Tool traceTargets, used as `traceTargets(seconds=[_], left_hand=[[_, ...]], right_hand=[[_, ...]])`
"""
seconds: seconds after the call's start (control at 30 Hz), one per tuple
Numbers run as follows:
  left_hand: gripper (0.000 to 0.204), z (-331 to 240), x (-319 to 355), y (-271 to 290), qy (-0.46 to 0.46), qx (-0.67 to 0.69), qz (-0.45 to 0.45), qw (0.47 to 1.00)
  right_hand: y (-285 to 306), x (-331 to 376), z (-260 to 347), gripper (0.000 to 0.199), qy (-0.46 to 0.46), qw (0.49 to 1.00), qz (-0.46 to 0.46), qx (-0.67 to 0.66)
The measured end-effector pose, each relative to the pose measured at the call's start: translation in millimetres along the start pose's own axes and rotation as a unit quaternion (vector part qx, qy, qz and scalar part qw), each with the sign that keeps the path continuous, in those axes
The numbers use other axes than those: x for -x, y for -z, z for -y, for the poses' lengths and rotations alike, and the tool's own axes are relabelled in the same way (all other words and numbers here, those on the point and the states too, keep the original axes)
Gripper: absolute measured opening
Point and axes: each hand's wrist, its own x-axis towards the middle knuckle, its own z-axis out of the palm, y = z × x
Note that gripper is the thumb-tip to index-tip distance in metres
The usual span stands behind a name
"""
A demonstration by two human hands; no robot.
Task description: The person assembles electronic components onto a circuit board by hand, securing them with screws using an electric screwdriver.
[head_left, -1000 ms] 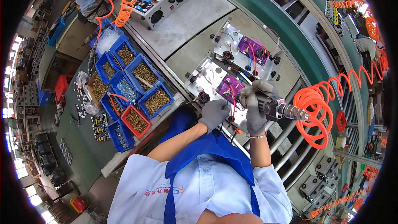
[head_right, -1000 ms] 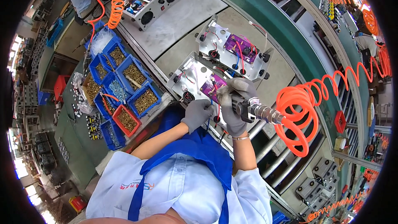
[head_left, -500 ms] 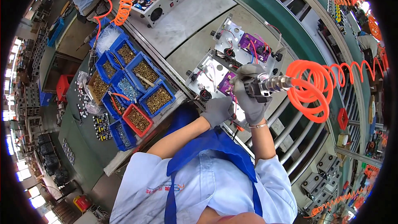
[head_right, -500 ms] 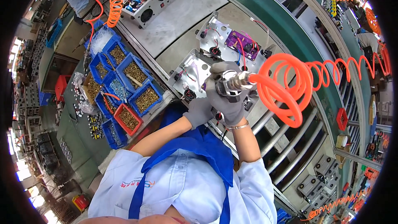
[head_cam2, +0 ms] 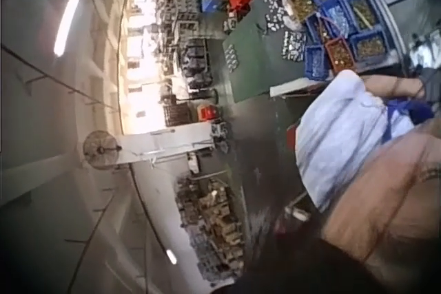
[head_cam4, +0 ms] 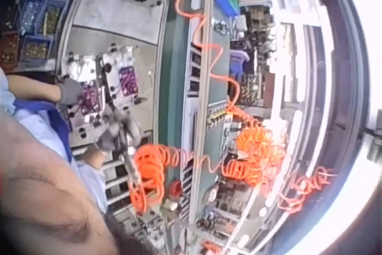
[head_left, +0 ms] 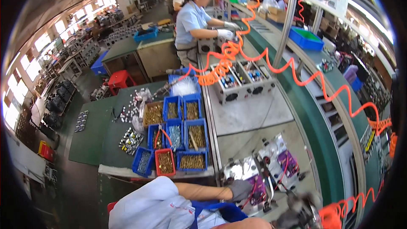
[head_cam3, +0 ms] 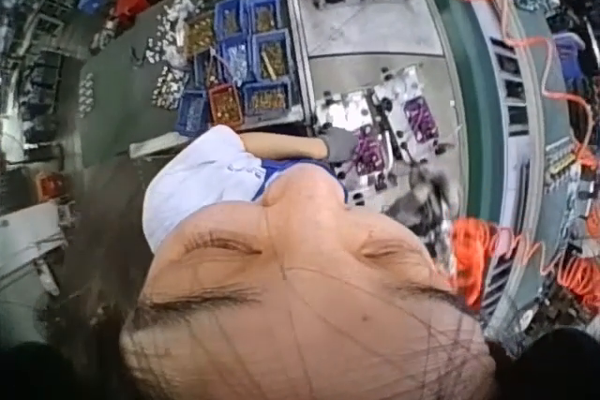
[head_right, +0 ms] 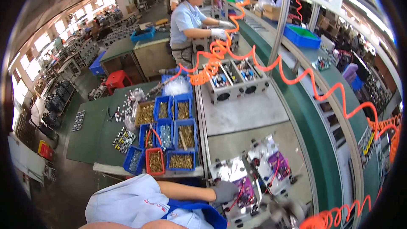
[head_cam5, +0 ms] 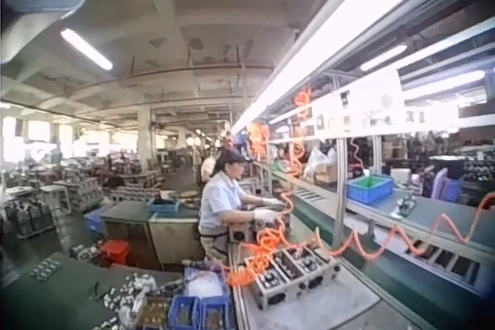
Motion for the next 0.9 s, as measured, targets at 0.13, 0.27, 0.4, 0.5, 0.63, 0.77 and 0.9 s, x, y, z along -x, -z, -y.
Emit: traceTargets(seconds=[0.13,0.27,0.4,0.5,0.63,0.77,0.9], left_hand=[[0.025,-17,1,41,-0.036,-0.009,0.038,0.999],[0.027,-11,-7,33,-0.068,-0.058,0.007,0.996],[0.018,21,-34,-22,-0.114,0.023,-0.122,0.986],[0.017,12,-36,3,-0.109,-0.033,-0.043,0.993],[0.018,-4,-27,6,-0.052,-0.066,0.064,0.994],[0.018,-4,-23,22,-0.043,-0.043,0.062,0.996],[0.026,-18,-11,57,-0.088,0.006,0.099,0.991]], right_hand=[[26,-35,-15,0.041,-0.052,0.990,-0.129,0.016],[45,-69,11,0.042,-0.137,0.961,-0.239,0.040],[13,-52,-21,0.039,-0.253,0.940,-0.112,0.199],[21,-10,-112,0.037,-0.355,0.868,-0.041,0.344],[-3,-24,-89,0.033,-0.452,0.869,0.039,0.197],[-19,-47,-75,0.028,-0.405,0.872,0.106,0.255],[-28,-58,-69,0.038,-0.328,0.889,0.147,0.282]])
